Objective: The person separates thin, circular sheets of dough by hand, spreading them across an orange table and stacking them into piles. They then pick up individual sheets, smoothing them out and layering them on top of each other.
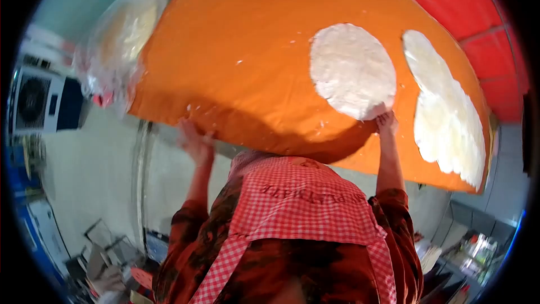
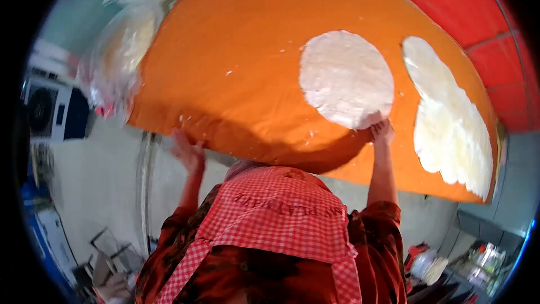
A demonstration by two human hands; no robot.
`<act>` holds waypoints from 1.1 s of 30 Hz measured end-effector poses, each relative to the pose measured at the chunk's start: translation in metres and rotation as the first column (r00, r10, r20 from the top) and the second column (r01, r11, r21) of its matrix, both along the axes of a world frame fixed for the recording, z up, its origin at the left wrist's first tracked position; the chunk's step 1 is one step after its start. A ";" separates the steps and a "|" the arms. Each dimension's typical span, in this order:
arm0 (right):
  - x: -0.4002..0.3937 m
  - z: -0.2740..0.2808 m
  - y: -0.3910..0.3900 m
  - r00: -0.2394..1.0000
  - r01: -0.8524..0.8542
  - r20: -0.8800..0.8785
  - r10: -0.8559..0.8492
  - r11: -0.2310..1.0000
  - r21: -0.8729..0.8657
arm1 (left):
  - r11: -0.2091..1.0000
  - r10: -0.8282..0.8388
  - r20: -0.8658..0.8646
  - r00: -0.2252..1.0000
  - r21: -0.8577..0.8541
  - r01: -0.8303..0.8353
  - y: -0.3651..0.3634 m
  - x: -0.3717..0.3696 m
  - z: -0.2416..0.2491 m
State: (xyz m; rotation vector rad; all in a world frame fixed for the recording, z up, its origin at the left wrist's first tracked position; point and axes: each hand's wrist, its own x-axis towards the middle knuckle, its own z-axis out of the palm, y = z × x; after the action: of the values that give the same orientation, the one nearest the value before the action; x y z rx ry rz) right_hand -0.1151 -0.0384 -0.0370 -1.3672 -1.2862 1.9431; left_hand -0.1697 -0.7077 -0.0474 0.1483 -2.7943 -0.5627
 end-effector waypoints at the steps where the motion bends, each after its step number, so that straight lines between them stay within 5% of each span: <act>1: -0.001 0.002 -0.003 1.000 0.002 0.002 -0.002 1.000 0.020 | 0.998 0.035 -0.147 0.988 -0.048 -0.042 -0.024 -0.009 -0.008; 2: -0.002 0.008 -0.008 1.000 -0.011 -0.002 0.011 1.000 -0.004 | 0.961 0.193 -0.137 0.972 -0.175 -0.216 -0.046 -0.020 -0.021; 3: -0.008 0.024 -0.022 0.998 0.008 0.058 -0.008 1.000 0.013 | 0.933 0.317 -0.052 0.947 -0.164 -0.321 -0.039 -0.027 0.021; 5: -0.015 0.042 -0.036 0.992 0.011 0.122 -0.018 0.998 0.059 | 0.925 0.264 -0.173 0.949 -0.233 -0.300 -0.044 -0.043 0.044; 8: -0.017 0.029 -0.025 0.983 -0.043 0.180 0.026 0.995 0.093 | 0.992 -0.121 -0.382 0.916 -0.082 0.097 -0.006 -0.058 0.069; 11: -0.026 0.037 -0.027 0.970 0.005 0.241 -0.027 0.996 0.092 | 0.900 -0.406 -0.405 0.819 -0.020 0.436 0.056 -0.056 0.045; 14: -0.037 0.029 -0.017 0.980 0.045 0.191 -0.050 0.999 0.028 | 0.765 -0.564 -0.216 0.797 0.229 0.603 0.144 -0.027 0.072; 16: -0.050 0.033 -0.011 0.987 0.061 0.148 -0.060 0.998 -0.005 | 0.621 -0.659 -0.269 0.703 0.333 0.709 0.186 -0.016 0.077; 17: -0.052 0.034 -0.008 0.993 0.047 0.104 -0.049 0.999 0.026 | 0.569 -0.668 -0.186 0.720 0.496 0.656 0.205 -0.009 0.081; 19: -0.050 0.061 -0.024 0.999 0.037 -0.033 -0.033 0.990 0.135 | 0.496 -0.747 -0.173 0.642 0.499 0.711 0.229 -0.002 0.080; 21: -0.041 0.060 -0.011 0.997 0.028 -0.079 -0.012 0.980 0.198 | 0.485 -0.773 0.014 0.634 0.658 0.576 0.246 0.007 0.063; 22: -0.030 0.051 -0.004 0.988 0.062 -0.150 -0.028 0.972 0.225 | 0.321 -0.820 -0.034 0.572 0.800 0.508 0.251 0.007 0.041; 23: -0.019 0.047 0.004 0.974 0.101 -0.222 -0.043 0.962 0.254 | 0.251 -0.850 0.119 0.513 0.948 0.196 0.261 0.012 0.049; 25: 0.013 0.051 -0.002 0.995 0.046 -0.097 -0.037 0.995 0.089 | 0.240 -0.866 0.211 0.453 0.971 0.007 0.280 0.022 0.061; 27: 0.055 0.046 -0.007 0.953 -0.247 -0.222 0.208 0.955 -0.164 | 0.189 -0.865 0.273 0.420 0.954 -0.231 0.304 0.039 0.094; 31: 0.071 0.062 -0.030 0.965 -0.234 -0.203 0.165 0.893 -0.384 | 0.000 -0.875 0.276 0.397 0.821 -0.570 0.344 0.053 0.072; 33: 0.074 0.064 -0.032 0.961 -0.255 -0.205 0.184 0.878 -0.405 | -0.008 -0.873 0.254 0.416 0.845 -0.535 0.359 0.061 0.072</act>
State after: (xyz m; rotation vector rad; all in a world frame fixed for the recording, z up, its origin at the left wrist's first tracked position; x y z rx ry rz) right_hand -0.0407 -0.0699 0.0273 -1.2579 -1.0089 2.5555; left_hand -0.1091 -0.3484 0.0246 0.2583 -2.0063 -3.6569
